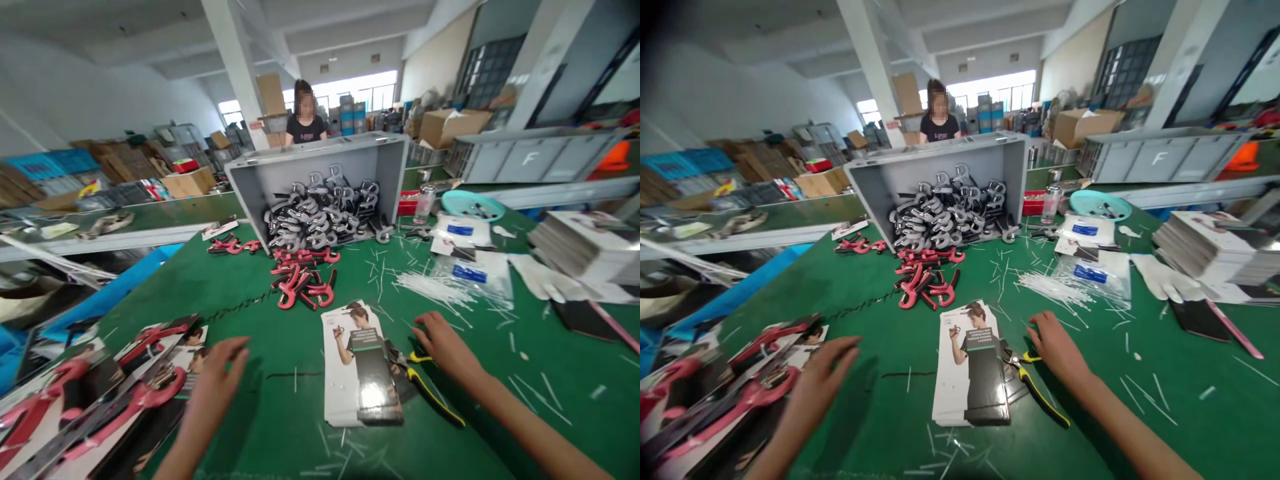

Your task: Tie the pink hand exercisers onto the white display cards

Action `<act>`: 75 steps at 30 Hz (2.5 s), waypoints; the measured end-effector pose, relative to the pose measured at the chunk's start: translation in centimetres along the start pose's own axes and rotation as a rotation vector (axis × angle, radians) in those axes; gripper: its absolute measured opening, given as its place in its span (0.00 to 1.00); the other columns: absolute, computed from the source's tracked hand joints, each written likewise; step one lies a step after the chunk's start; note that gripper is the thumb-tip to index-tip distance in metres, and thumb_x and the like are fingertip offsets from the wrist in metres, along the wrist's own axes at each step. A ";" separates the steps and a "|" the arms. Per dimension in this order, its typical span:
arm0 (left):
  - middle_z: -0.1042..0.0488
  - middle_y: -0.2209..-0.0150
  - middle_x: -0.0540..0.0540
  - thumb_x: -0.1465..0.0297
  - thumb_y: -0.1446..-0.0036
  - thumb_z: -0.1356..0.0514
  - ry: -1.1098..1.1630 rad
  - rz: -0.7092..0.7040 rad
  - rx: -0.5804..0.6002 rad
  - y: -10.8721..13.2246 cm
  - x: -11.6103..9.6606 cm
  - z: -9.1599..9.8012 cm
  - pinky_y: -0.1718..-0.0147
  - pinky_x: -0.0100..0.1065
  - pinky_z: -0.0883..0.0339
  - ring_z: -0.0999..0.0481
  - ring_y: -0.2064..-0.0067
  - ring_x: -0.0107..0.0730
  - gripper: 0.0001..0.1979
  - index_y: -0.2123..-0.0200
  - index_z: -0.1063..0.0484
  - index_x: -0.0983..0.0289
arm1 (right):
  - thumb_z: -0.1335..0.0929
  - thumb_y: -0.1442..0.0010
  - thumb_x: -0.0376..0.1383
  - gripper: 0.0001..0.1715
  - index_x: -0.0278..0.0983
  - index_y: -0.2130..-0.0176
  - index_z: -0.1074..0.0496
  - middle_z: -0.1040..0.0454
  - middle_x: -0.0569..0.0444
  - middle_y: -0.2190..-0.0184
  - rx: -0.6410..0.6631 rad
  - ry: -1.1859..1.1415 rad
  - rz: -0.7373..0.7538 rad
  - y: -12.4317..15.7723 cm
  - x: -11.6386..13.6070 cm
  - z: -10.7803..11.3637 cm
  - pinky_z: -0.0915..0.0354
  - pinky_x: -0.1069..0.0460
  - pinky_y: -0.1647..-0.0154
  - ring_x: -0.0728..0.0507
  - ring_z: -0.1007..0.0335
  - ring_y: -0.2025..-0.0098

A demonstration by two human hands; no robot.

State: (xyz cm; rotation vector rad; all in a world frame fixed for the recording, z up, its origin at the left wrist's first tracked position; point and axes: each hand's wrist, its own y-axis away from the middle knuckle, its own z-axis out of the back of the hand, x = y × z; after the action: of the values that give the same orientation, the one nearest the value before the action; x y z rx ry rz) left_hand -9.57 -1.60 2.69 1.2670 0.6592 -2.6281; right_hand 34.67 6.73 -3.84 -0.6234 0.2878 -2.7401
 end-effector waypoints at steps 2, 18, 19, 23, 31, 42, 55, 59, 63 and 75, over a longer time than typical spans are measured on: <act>0.25 0.54 0.59 0.55 0.44 0.41 -0.003 0.066 0.258 1.6 0.2 -6.4 0.48 0.51 0.33 0.25 0.52 0.48 0.19 0.55 0.24 0.60 | 0.38 0.35 0.37 0.13 0.32 0.58 0.29 0.29 0.44 0.61 0.041 -0.005 -0.066 -1.8 -0.5 -0.3 0.33 0.46 0.54 0.41 0.29 0.58; 0.31 0.44 0.61 0.62 0.38 0.44 0.023 0.066 0.221 6.5 0.3 -17.0 0.40 0.50 0.44 0.36 0.41 0.48 0.22 0.43 0.31 0.60 | 0.38 0.37 0.31 0.14 0.33 0.62 0.23 0.24 0.44 0.63 0.049 0.048 -0.018 -15.8 -3.7 -5.0 0.37 0.50 0.54 0.41 0.29 0.58; 0.31 0.44 0.61 0.61 0.38 0.44 0.017 0.069 0.222 6.6 0.3 -17.1 0.40 0.50 0.44 0.36 0.41 0.48 0.22 0.43 0.31 0.60 | 0.38 0.36 0.31 0.14 0.32 0.59 0.23 0.24 0.42 0.60 0.039 0.057 -0.007 -16.4 -3.6 -5.4 0.37 0.49 0.52 0.39 0.30 0.56; 0.33 0.43 0.61 0.60 0.38 0.44 0.004 0.077 0.227 6.7 0.0 -17.2 0.40 0.50 0.45 0.37 0.40 0.49 0.23 0.42 0.32 0.60 | 0.36 0.35 0.34 0.22 0.33 0.43 0.32 0.31 0.39 0.44 0.015 0.090 0.086 -18.1 -2.9 -7.4 0.42 0.42 0.43 0.35 0.37 0.45; 0.32 0.42 0.62 0.58 0.38 0.45 -0.018 0.073 0.245 6.7 0.1 -17.1 0.40 0.52 0.45 0.38 0.40 0.50 0.24 0.42 0.32 0.61 | 0.45 0.32 0.29 0.25 0.31 0.39 0.36 0.37 0.41 0.37 0.131 0.058 0.307 -12.8 -3.2 -8.3 0.45 0.41 0.36 0.39 0.43 0.36; 0.33 0.43 0.63 0.58 0.38 0.45 -0.050 0.026 0.255 6.6 0.3 -17.2 0.40 0.52 0.45 0.38 0.40 0.51 0.25 0.41 0.33 0.62 | 0.40 0.31 0.36 0.18 0.43 0.48 0.28 0.28 0.47 0.48 0.221 -0.112 0.180 2.9 -8.0 2.6 0.37 0.42 0.44 0.40 0.33 0.47; 0.31 0.44 0.59 0.59 0.37 0.46 -0.023 0.024 0.213 6.9 0.1 -17.1 0.41 0.50 0.43 0.36 0.41 0.48 0.21 0.44 0.30 0.59 | 0.40 0.34 0.41 0.13 0.39 0.60 0.29 0.29 0.46 0.57 -0.012 -0.074 0.009 -8.7 -8.3 1.7 0.38 0.47 0.58 0.40 0.32 0.58; 0.31 0.44 0.60 0.59 0.37 0.46 -0.030 0.030 0.212 6.9 0.0 -17.0 0.40 0.50 0.44 0.36 0.41 0.48 0.22 0.43 0.32 0.61 | 0.39 0.36 0.43 0.14 0.37 0.65 0.31 0.28 0.51 0.71 -0.021 -0.241 -0.117 -9.2 -7.8 2.7 0.38 0.48 0.63 0.42 0.31 0.68; 0.31 0.44 0.59 0.60 0.37 0.46 -0.020 0.022 0.220 6.9 -0.4 -16.7 0.41 0.49 0.43 0.36 0.41 0.47 0.21 0.43 0.31 0.59 | 0.41 0.35 0.50 0.22 0.36 0.64 0.31 0.30 0.56 0.78 0.091 -0.460 -0.167 -7.2 -4.6 2.3 0.39 0.52 0.74 0.47 0.35 0.78; 0.38 0.38 0.64 0.67 0.35 0.47 -0.228 -0.155 0.135 6.8 -4.2 -14.3 0.41 0.52 0.48 0.42 0.37 0.49 0.22 0.38 0.38 0.62 | 0.32 0.40 0.45 0.13 0.37 0.67 0.29 0.28 0.56 0.74 0.515 -0.858 -0.151 -2.2 7.3 0.0 0.46 0.56 0.79 0.51 0.39 0.78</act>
State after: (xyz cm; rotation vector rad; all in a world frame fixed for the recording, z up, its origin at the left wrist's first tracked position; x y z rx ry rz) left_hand 5.32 -1.50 -4.05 0.9590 0.5716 -2.9290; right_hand 27.85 6.25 -0.41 -1.5757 -0.6523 -2.2368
